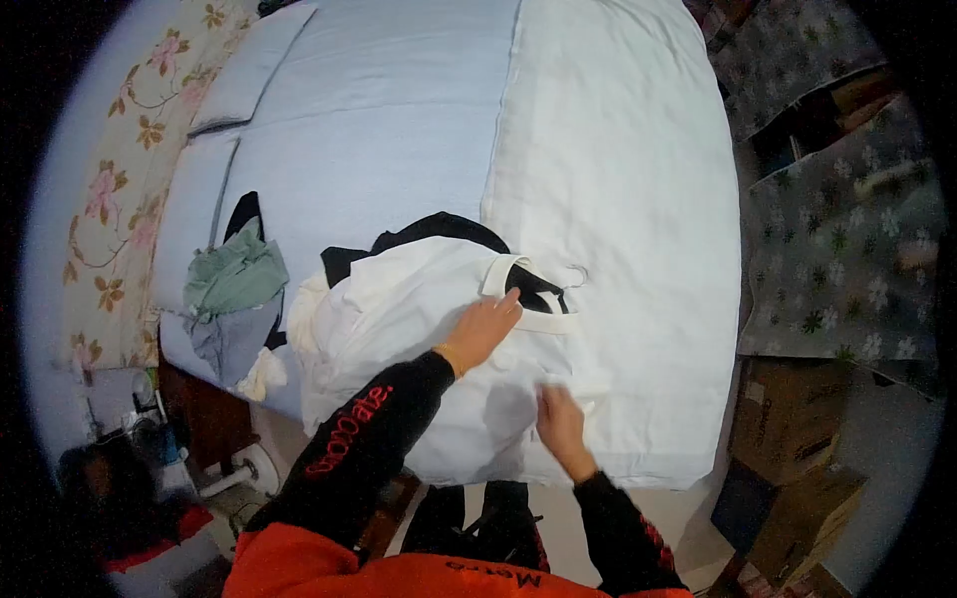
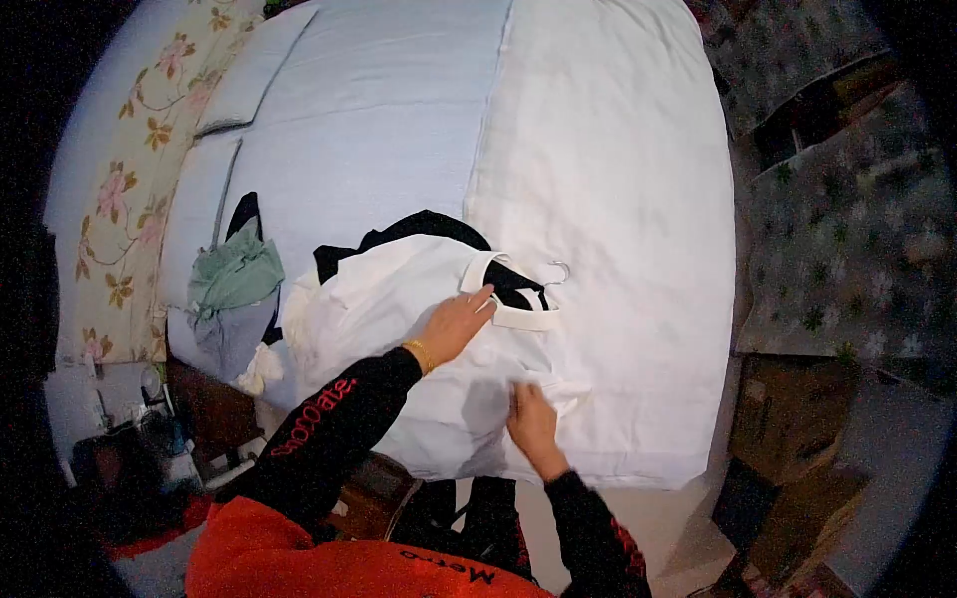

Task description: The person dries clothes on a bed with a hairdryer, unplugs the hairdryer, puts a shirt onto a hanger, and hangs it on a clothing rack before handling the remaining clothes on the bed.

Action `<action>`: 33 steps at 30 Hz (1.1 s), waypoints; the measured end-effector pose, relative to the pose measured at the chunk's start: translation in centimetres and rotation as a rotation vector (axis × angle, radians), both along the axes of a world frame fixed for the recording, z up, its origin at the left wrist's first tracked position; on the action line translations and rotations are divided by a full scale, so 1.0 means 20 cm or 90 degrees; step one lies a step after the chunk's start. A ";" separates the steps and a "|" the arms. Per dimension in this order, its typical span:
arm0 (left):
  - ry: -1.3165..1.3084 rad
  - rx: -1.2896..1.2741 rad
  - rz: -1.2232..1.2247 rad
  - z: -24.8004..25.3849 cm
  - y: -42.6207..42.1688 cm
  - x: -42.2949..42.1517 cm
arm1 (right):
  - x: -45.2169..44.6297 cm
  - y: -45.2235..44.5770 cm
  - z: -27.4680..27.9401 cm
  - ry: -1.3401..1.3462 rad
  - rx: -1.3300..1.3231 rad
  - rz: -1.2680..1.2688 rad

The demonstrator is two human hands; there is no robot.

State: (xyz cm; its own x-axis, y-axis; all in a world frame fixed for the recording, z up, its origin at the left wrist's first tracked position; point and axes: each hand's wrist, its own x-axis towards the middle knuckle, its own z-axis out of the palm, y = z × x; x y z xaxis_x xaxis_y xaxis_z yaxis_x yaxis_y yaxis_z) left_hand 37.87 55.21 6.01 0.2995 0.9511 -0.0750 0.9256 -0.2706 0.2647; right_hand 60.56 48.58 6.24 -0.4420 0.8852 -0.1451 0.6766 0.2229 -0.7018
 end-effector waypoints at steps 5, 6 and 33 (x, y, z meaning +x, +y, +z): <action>0.177 -0.047 -0.099 -0.17 0.22 -0.08 | -0.36 0.48 -0.25 -0.042 0.111 0.016; 0.179 -0.053 -0.103 -0.21 0.22 -0.10 | -0.40 0.50 -0.31 -0.041 0.104 0.013; -0.162 -0.181 0.083 -0.19 0.25 -0.13 | -0.32 0.57 -0.39 0.210 0.040 0.084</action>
State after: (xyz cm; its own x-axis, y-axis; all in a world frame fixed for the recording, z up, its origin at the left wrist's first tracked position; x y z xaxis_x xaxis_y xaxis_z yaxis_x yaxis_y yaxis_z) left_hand 35.36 60.11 2.16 0.2206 0.9343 -0.2802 0.8428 -0.0380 0.5369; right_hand 54.13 59.95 -1.63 -0.5663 0.8205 0.0777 0.3790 0.3430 -0.8595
